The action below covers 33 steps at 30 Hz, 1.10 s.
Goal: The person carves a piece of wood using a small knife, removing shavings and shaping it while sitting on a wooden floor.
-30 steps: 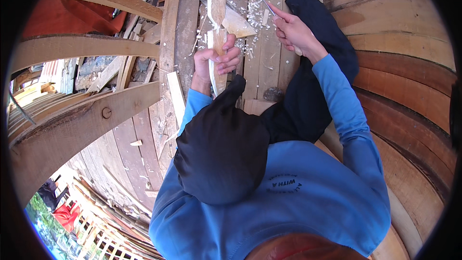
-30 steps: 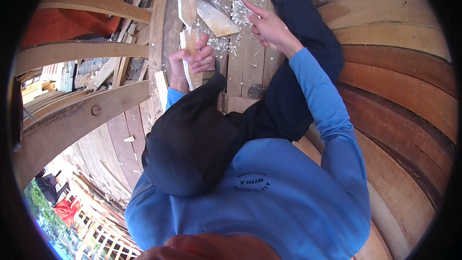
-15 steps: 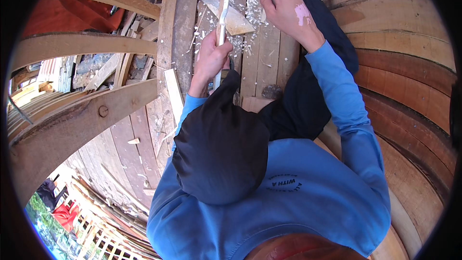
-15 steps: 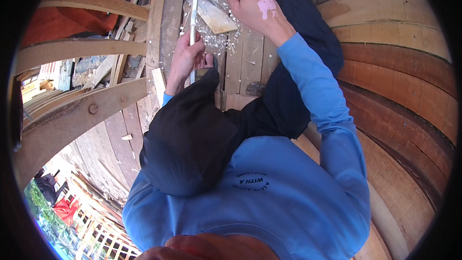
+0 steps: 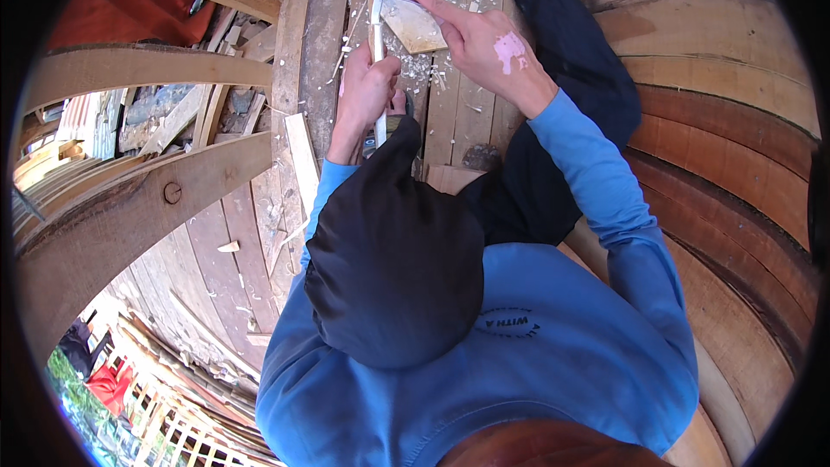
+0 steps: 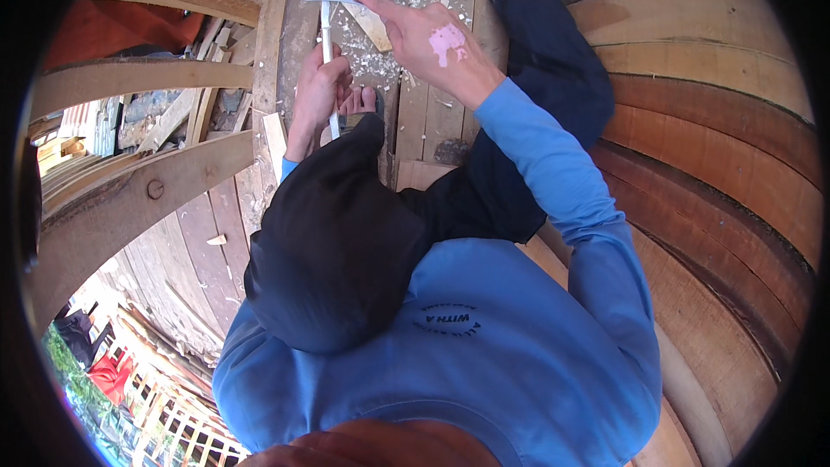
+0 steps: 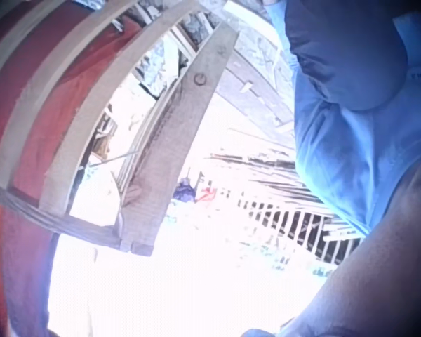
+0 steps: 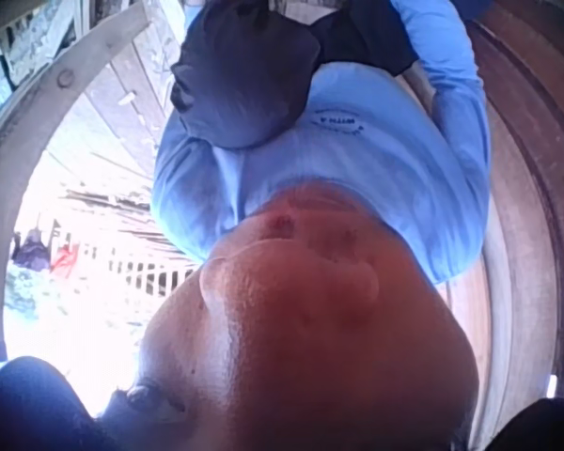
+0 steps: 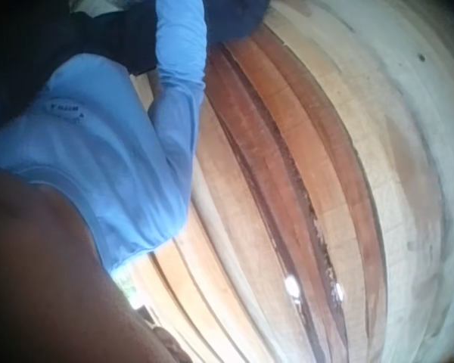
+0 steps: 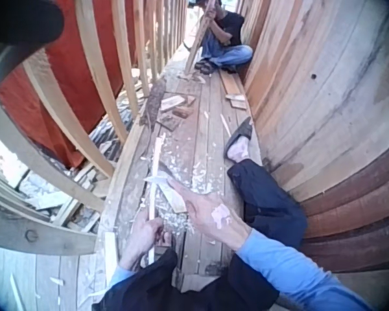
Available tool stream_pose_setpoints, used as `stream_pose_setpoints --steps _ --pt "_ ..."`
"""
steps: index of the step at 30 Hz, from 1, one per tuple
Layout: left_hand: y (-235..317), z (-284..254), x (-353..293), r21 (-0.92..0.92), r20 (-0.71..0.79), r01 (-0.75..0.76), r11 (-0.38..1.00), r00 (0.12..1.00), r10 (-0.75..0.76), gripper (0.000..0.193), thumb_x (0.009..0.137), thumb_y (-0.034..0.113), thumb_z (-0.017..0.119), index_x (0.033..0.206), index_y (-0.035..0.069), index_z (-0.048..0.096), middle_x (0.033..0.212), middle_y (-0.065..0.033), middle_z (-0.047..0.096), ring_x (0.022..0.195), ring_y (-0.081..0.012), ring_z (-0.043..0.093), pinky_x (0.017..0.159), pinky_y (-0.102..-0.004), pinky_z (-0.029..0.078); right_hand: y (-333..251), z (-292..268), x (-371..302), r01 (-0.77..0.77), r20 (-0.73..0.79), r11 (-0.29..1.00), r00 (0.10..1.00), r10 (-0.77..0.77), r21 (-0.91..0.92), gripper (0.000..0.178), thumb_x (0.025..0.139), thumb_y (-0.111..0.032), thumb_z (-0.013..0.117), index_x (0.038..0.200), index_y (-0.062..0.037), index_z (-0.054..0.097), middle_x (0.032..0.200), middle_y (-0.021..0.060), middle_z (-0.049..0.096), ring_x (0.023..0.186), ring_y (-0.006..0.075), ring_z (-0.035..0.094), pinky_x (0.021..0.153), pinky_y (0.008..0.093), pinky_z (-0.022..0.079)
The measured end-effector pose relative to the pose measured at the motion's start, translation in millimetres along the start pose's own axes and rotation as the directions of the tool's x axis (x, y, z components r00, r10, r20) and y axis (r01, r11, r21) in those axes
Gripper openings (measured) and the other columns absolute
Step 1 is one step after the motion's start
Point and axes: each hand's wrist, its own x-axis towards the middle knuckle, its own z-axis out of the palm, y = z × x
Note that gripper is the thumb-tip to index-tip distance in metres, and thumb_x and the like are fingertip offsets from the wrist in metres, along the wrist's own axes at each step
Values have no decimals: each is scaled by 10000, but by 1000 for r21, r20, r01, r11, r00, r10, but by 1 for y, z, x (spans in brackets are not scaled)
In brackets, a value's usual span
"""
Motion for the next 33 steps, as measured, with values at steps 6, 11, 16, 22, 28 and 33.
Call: stream_pose_setpoints --steps 6,11,16,22,28,33 --pt "6 6 -4 49 -29 -5 999 1000 6 71 876 39 540 852 79 486 642 16 470 471 -72 400 417 -254 316 0 10 -8 -24 -26 999 999 23 -41 628 968 -60 569 1531 -326 485 684 260 591 603 430 633 570 511 498" --pt "7 7 -4 56 -37 18 998 999 -16 74 880 44 546 851 81 488 634 12 472 463 -75 410 405 -252 310 4 12 -2 -38 -45 999 998 36 -32 645 960 -45 561 1537 -320 475 692 264 598 615 442 630 580 523 498" --pt "4 5 -2 -11 -36 45 999 998 -46 67 883 57 544 854 80 488 635 11 477 476 -73 415 412 -252 313 -3 17 -3 -72 -24 997 997 72 -14 554 945 -73 574 1474 -240 559 741 259 655 665 439 667 644 541 545" --pt "4 7 -1 82 -42 4 997 999 0 61 875 54 538 854 80 487 639 8 485 482 -74 425 418 -252 319 13 9 21 -63 -88 997 994 59 -42 538 942 -80 579 1457 -236 579 772 257 666 683 437 674 647 526 550" --pt "-2 8 -4 43 -19 11 999 1000 -10 76 858 27 526 840 81 477 645 6 477 492 -78 415 435 -260 321 3 8 -1 -15 -25 999 1000 13 -44 635 953 -51 559 1522 -326 495 751 258 632 644 435 645 602 521 512" --pt "10 10 -10 -6 25 16 1000 1000 -16 83 853 15 518 840 82 471 646 11 461 504 -80 413 447 -259 324 8 -8 21 2 -45 997 999 -5 -78 658 953 -47 553 1539 -335 468 738 247 633 626 422 646 594 517 521"
